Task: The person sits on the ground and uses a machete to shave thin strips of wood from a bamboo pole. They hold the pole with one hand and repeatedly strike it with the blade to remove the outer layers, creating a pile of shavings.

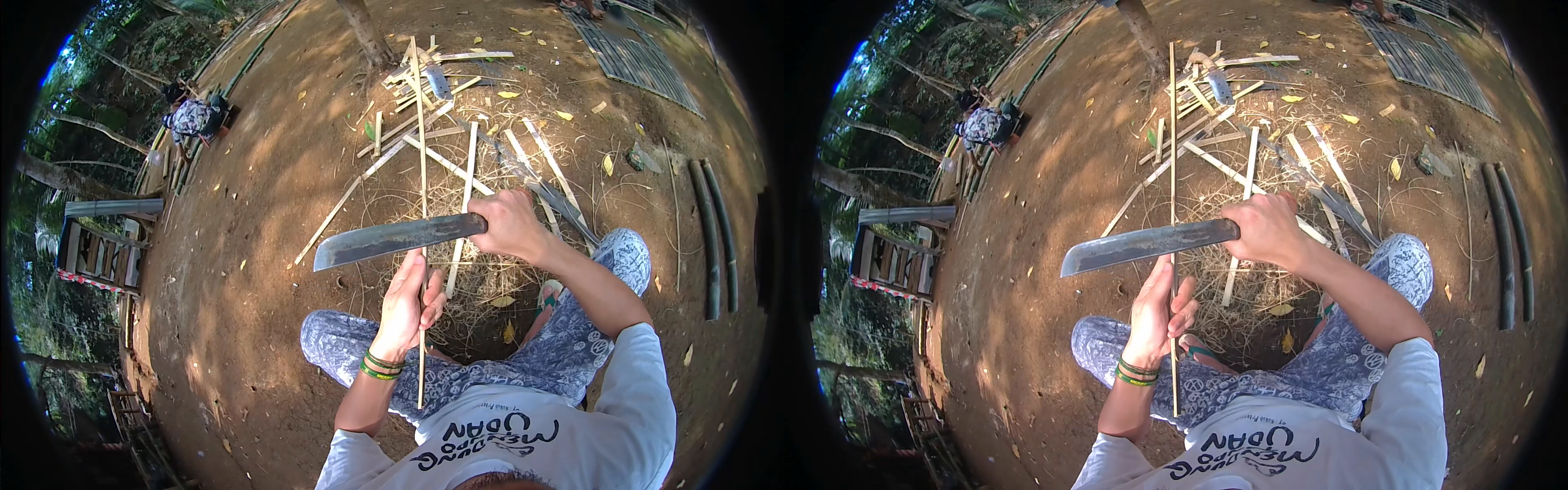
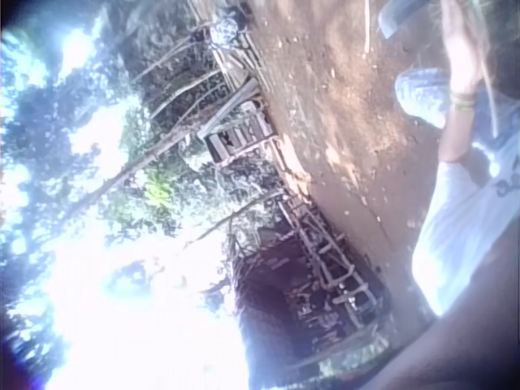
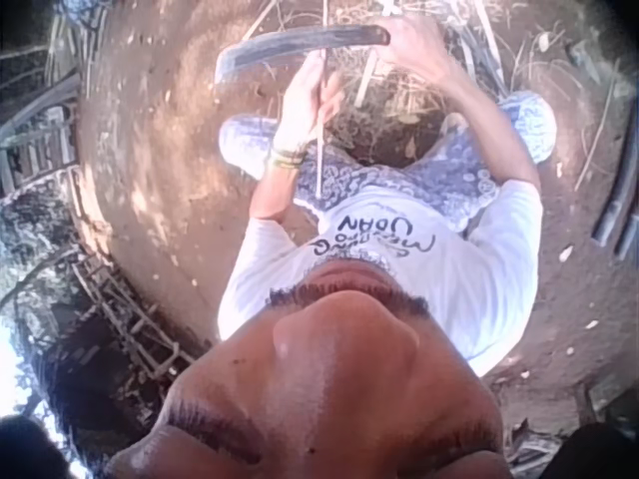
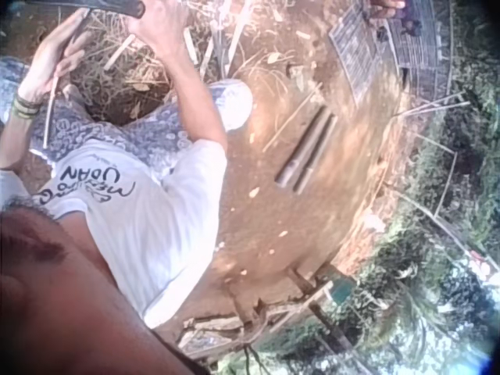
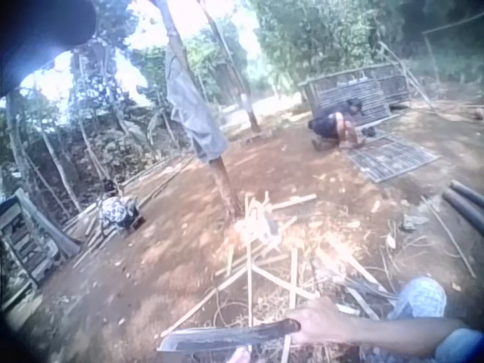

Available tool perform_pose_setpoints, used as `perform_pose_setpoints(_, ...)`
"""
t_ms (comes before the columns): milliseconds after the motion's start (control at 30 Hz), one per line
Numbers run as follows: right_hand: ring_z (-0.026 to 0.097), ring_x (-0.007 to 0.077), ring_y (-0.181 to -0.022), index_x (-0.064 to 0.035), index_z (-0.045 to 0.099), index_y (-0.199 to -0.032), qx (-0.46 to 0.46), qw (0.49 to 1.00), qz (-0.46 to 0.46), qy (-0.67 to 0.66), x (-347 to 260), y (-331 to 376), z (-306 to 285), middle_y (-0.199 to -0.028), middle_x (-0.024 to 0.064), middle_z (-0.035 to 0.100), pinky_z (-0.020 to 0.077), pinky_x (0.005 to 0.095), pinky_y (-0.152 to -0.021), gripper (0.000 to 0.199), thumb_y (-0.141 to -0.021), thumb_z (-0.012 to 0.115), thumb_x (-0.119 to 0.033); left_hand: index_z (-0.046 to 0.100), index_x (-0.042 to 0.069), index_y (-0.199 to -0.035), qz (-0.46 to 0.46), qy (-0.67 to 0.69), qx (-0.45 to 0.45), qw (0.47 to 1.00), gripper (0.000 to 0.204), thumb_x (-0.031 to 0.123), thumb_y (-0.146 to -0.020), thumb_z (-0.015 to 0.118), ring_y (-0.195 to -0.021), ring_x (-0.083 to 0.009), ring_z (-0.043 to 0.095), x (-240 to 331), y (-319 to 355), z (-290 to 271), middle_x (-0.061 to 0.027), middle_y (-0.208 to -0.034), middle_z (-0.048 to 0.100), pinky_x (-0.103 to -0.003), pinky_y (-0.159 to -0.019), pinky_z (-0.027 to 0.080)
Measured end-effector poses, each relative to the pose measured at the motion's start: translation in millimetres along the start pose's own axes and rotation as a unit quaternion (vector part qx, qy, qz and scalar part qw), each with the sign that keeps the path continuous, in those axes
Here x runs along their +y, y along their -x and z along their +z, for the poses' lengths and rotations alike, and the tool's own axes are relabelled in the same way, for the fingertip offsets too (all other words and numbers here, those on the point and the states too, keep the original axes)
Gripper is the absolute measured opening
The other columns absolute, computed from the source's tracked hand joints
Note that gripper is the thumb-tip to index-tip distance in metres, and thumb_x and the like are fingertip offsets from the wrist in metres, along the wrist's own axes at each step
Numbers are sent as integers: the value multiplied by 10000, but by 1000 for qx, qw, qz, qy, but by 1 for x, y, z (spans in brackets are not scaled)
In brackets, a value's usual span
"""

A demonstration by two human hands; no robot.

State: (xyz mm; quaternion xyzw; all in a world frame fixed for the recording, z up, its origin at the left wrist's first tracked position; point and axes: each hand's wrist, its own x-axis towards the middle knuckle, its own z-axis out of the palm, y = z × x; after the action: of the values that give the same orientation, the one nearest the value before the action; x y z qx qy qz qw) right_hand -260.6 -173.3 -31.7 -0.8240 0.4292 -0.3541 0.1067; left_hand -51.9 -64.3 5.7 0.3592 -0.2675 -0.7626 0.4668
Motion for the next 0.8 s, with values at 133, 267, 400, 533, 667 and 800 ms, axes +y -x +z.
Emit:
perform_pose_setpoints(133, 587, 227, -421, -80, 700, -707, -13, 989, 144, 7, 35, -19, -19, -479, 63, 585, 502, 399, -474, 154, -800, 659, -195, 207, 190, -1602, -13, -34, -28, 999, 511, 299, -1118, 331, -409, -67, 344, -9, 21, -6, 4, -637, 389, -180, -349, 300)
perform_pose_setpoints(267, 569, 206, -405, -79, 707, -732, -63, 993, 90, 44, 7, -9, -12, -479, 53, 581, 491, 389, -456, 168, -767, 673, -240, 208, 192, -1601, 28, -56, -15, 998, 515, 308, -1117, 337, -402, -71, 353, -9, 18, -12, 0, -638, 396, -181, -341, 310)
perform_pose_setpoints(400, 500, 206, -365, -66, 614, -611, -11, 1000, -26, 12, 1, -1, 3, -480, 89, 570, 437, 385, -418, 154, -721, 643, -169, 201, 187, -1604, -4, -29, -11, 999, 525, 319, -1116, 341, -406, -67, 349, -5, 20, -11, 6, -631, 379, -182, -345, 300)
perform_pose_setpoints(533, 576, 257, -412, -81, 676, -691, -32, 990, 139, 3, 26, -21, -28, -501, 82, 598, 500, 426, -467, 231, -801, 643, -280, 191, 181, -1611, -26, -16, -38, 999, 521, 301, -1121, 318, -419, -56, 315, -11, 41, -16, 18, -627, 361, -180, -367, 293)
perform_pose_setpoints(667, 547, 253, -383, -73, 679, -693, -36, 995, -55, 71, 4, -4, -14, -490, 79, 584, 469, 428, -433, 221, -818, 609, -241, 176, 171, -1616, -6, -20, -54, 998, 526, 292, -1123, 310, -431, -53, 298, -8, 37, -20, 18, -628, 355, -183, -379, 287)
perform_pose_setpoints(800, 540, 267, -409, -79, 675, -683, -63, 993, 85, 45, 32, -20, -29, -507, 74, 596, 459, 433, -435, 228, -822, 616, -249, 178, 151, -1615, -25, -31, -39, 998, 533, 293, -1121, 320, -432, -50, 295, -12, 53, -22, 20, -628, 350, -183, -381, 289)
